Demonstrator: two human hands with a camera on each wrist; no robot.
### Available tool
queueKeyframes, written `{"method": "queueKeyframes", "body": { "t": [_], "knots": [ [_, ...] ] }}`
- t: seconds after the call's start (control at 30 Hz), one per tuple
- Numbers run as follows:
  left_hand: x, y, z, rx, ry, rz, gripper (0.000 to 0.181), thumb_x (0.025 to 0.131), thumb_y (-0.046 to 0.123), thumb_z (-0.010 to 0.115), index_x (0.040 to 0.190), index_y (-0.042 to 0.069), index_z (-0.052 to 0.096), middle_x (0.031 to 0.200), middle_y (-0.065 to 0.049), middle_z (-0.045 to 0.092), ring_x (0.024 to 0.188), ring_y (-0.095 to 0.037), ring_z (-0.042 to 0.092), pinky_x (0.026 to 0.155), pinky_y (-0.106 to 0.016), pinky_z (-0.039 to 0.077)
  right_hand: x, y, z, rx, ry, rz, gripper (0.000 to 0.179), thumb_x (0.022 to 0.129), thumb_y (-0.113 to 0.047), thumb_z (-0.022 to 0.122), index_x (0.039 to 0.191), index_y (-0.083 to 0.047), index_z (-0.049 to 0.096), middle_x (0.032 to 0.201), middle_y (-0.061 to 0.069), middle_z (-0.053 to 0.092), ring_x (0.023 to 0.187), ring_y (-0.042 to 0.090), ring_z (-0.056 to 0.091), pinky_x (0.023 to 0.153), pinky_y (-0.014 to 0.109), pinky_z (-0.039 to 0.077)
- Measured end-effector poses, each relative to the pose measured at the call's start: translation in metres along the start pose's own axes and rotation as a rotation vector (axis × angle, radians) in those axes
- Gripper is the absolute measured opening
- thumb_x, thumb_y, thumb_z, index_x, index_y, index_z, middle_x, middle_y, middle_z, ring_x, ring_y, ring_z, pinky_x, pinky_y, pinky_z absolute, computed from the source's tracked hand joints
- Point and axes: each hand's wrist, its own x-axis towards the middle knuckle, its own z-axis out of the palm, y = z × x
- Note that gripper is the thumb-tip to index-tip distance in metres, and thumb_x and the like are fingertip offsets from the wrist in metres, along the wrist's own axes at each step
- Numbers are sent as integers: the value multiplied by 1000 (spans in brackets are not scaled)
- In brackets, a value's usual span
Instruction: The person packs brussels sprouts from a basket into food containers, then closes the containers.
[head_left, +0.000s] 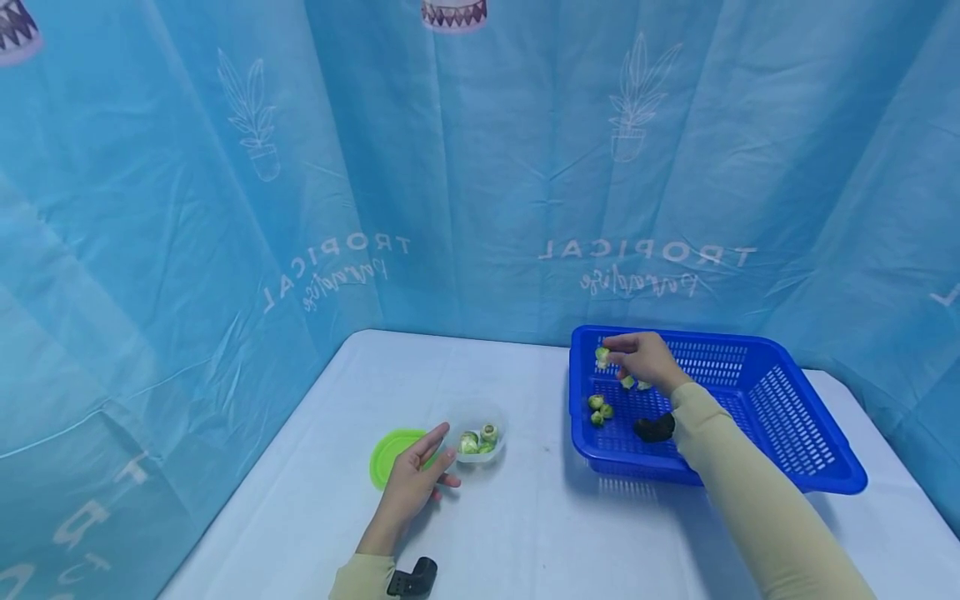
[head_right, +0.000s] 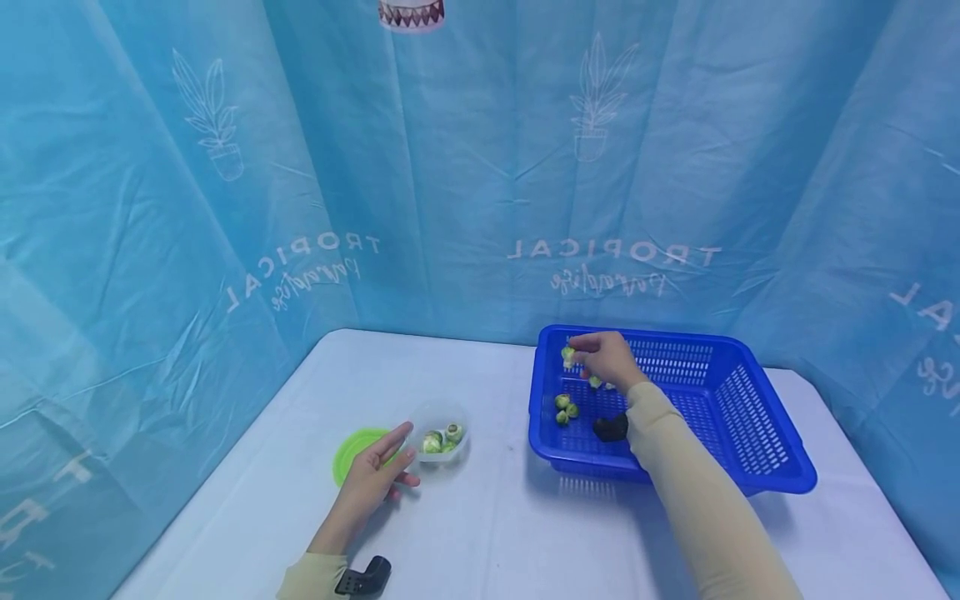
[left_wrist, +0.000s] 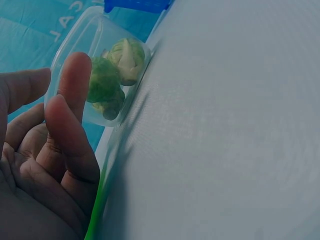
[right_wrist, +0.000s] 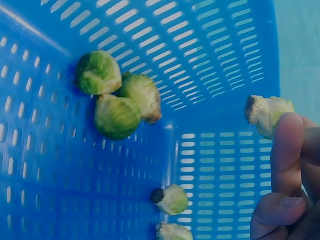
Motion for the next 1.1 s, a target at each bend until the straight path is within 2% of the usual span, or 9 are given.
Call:
{"method": "queueKeyframes", "body": {
  "t": [0.2, 0.47, 0.63, 0.8, 1.1],
  "knots": [
    [-2, 2, 0, 23, 5, 2, 55, 89, 37, 64, 140, 29, 45, 147, -1, 45, 73, -20, 71, 49, -25, 51, -4, -7, -4, 62, 9, 9, 38, 97, -21, 54, 133, -10, 54, 130, 15, 59, 72, 18, 64, 69, 35, 52],
    [0, 1, 1, 32, 19, -17, 52, 89, 36, 63, 138, 35, 45, 146, 4, 46, 74, -21, 71, 50, -25, 52, -5, -14, -9, 128, 12, 8, 38, 97, -25, 55, 133, -15, 54, 130, 9, 58, 75, 19, 62, 60, 31, 48],
    [0, 0, 0, 28, 15, -10, 53, 89, 36, 64, 138, 33, 45, 146, 1, 47, 74, -22, 71, 49, -25, 51, -8, -22, -10, 138, 20, 8, 36, 96, -28, 56, 130, -19, 56, 129, 6, 59, 75, 17, 62, 62, 30, 48],
    [-3, 2, 1, 21, 7, -15, 55, 89, 32, 64, 140, 28, 44, 146, -2, 45, 75, -26, 71, 49, -27, 51, -13, -31, -13, 150, 35, 26, 39, 96, -32, 55, 134, -22, 53, 130, 3, 57, 81, 21, 63, 66, 32, 48],
    [-16, 28, 1, 16, -24, -17, 53, 92, 26, 62, 141, 22, 44, 147, -6, 43, 78, -29, 71, 52, -29, 53, -19, -36, -19, 264, 41, 38, 48, 93, -40, 58, 138, -28, 48, 138, 0, 53, 77, 14, 63, 74, 33, 49]
  ]
}}
